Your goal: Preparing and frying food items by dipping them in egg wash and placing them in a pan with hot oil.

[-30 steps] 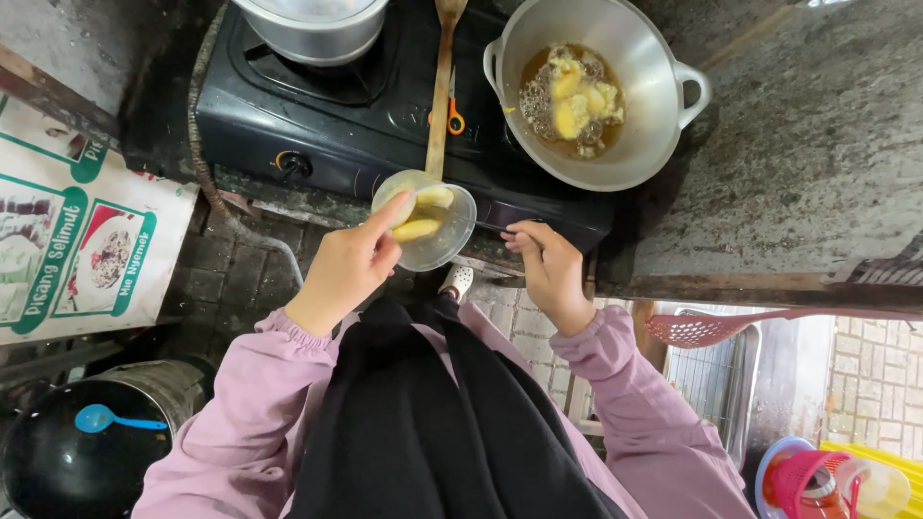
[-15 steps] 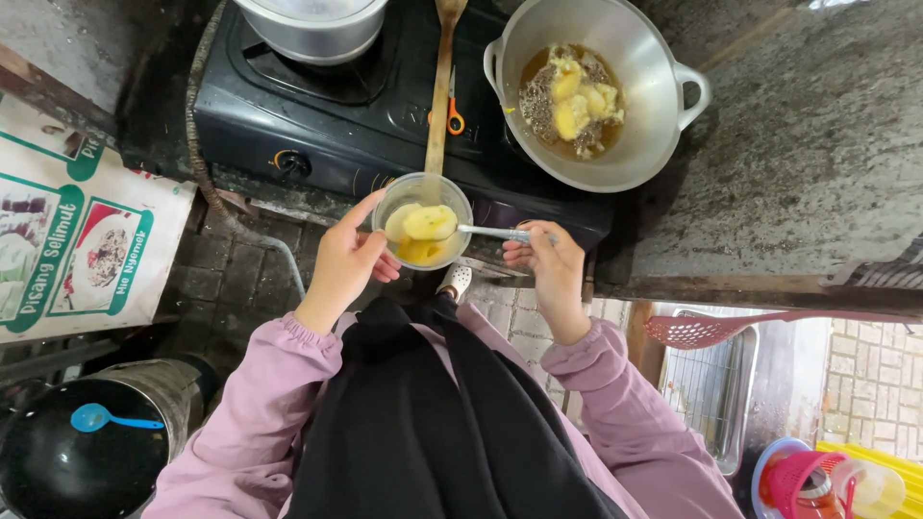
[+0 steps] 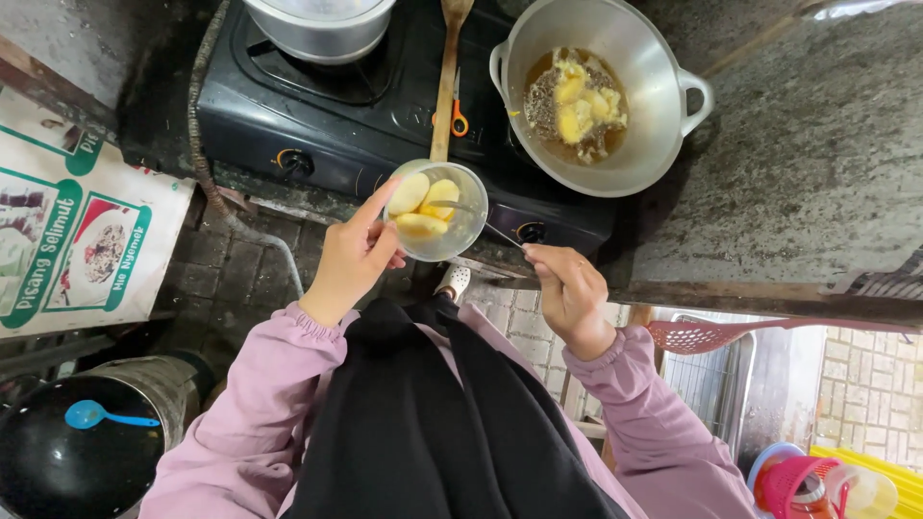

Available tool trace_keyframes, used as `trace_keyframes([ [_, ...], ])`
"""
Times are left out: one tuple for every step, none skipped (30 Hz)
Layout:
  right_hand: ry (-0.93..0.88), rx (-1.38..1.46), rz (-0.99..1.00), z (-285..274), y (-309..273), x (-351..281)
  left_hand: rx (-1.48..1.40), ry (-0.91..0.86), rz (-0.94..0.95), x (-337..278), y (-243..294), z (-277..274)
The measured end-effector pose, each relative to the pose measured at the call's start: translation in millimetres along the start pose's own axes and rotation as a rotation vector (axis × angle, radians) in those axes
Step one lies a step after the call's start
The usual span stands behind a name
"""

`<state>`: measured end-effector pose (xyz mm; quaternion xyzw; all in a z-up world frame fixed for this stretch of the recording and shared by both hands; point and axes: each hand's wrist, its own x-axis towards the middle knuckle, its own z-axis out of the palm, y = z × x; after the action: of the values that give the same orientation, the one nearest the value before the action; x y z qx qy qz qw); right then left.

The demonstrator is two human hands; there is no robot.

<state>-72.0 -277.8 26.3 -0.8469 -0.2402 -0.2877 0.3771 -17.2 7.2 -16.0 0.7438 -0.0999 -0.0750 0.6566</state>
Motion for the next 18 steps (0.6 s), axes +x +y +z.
trace_keyframes([
  [-0.001, 0.0, -0.001, 0, -2, -2, 0.0, 0.001, 0.0, 0, -1, 0],
  [-0.012, 0.023, 0.029, 1, -3, -5, 0.008, 0.0, 0.026, 1, -2, 0],
  [-0.025, 0.048, 0.057, 3, -5, -6, 0.016, 0.001, 0.052, 1, -2, 0],
  [-0.027, 0.05, 0.055, 2, -4, -6, 0.017, 0.005, 0.052, 1, -5, -1],
  [-0.033, 0.017, 0.035, 1, -3, -6, 0.017, -0.001, 0.064, 1, -7, 0],
  [-0.039, -0.017, 0.016, -1, -1, -6, 0.017, -0.006, 0.077, 1, -10, 0],
  [-0.04, -0.018, 0.018, 1, -2, -5, 0.016, -0.008, 0.075, 1, -9, 0],
  [-0.047, -0.027, 0.002, 3, -3, -4, 0.02, -0.006, 0.077, 0, -8, -1],
  [-0.053, -0.037, -0.018, 4, -3, -2, 0.025, -0.003, 0.081, 0, -7, -2],
  [-0.053, -0.037, -0.018, 6, -3, -5, 0.025, -0.003, 0.082, 0, -7, -1],
  [-0.081, -0.081, -0.032, 7, -3, -7, 0.051, 0.001, 0.084, -1, -6, -1],
  [-0.109, -0.124, -0.047, 9, -3, -10, 0.076, 0.004, 0.086, -1, -6, -1],
  [-0.109, -0.125, -0.046, 11, -4, -8, 0.076, 0.004, 0.086, -2, -7, 0],
  [-0.138, -0.1, 0.032, 13, -4, -7, 0.121, 0.003, 0.09, -3, -8, 1],
  [-0.166, -0.074, 0.109, 15, -5, -6, 0.167, 0.003, 0.094, -4, -9, 3],
  [-0.166, -0.075, 0.11, 19, -3, -6, 0.167, 0.002, 0.094, -5, -10, 6],
  [-0.15, 0.072, 0.308, 24, -1, -6, 0.181, 0.013, 0.076, -6, -10, 9],
  [-0.132, 0.219, 0.506, 28, 0, -7, 0.196, 0.023, 0.058, -8, -11, 12],
])
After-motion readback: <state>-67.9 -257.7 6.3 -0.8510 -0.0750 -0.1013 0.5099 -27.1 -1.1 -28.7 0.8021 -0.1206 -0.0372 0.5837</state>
